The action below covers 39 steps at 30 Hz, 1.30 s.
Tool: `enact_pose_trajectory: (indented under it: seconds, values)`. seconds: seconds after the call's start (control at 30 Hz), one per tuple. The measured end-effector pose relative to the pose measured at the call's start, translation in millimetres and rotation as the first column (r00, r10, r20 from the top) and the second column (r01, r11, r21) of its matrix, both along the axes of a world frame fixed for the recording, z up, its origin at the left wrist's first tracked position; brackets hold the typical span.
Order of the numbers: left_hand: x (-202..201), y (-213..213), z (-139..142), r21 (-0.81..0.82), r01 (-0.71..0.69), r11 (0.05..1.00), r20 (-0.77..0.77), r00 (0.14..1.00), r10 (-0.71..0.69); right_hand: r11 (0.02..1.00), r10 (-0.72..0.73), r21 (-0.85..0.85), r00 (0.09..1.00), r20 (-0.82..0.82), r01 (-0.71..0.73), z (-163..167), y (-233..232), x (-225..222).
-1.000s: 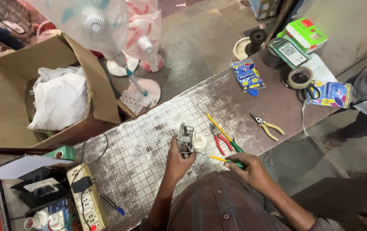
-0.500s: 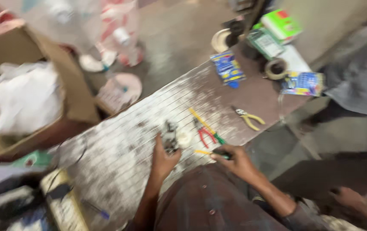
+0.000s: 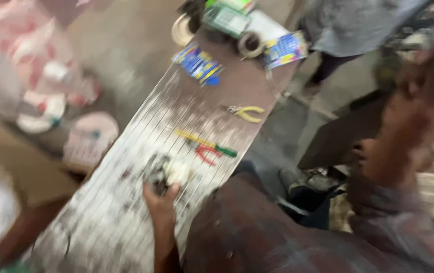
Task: The person repairs a small appliance gearbox at a workbench. They hold the metal housing with a white plastic gear assembly, unscrew and reposition parts using a screwdriver, pick up pliers, and manipulate the housing and gears by hand while a second person works nearby on the same bench.
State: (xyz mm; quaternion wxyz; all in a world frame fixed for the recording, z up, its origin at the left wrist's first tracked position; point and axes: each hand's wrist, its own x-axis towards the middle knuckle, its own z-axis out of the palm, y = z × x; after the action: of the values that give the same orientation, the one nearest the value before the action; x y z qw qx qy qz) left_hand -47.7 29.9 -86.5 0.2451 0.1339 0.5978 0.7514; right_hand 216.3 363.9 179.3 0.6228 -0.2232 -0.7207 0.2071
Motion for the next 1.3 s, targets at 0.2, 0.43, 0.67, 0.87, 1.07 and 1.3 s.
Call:
enact_pose_trajectory:
  seconds: [0.2,0.43,0.67,0.87,1.07,1.3]
  values:
    - [-3,32,33,0.147,-0.166,0.975,0.017,0.986,0.166,0.900,0.422,-0.128,0.757,0.499,-0.417,-75,-89,-55]
    - [-12,25,74,0.189,-0.091,0.978,-0.125,0.985,0.116,0.818,0.574,-0.277,0.682,0.454,-0.504,-132,-120,-87]
    - [-6,18,80,0.161,-0.042,0.986,-0.191,0.979,0.073,0.786,0.617,-0.301,0.658,0.432,-0.540,-136,-123,-90]
    - [-4,13,84,0.067,-0.022,0.998,-0.250,0.967,0.038,0.775,0.632,-0.319,0.642,0.435,-0.546,-133,-124,-94]
    - [-4,14,90,0.067,-0.006,0.998,-0.298,0.954,0.026,0.761,0.648,-0.406,0.625,0.435,-0.506,-134,-122,-93]
    - [-5,9,93,0.036,-0.034,0.999,-0.380,0.924,0.045,0.768,0.641,-0.426,0.591,0.490,-0.479,-140,-125,-98]
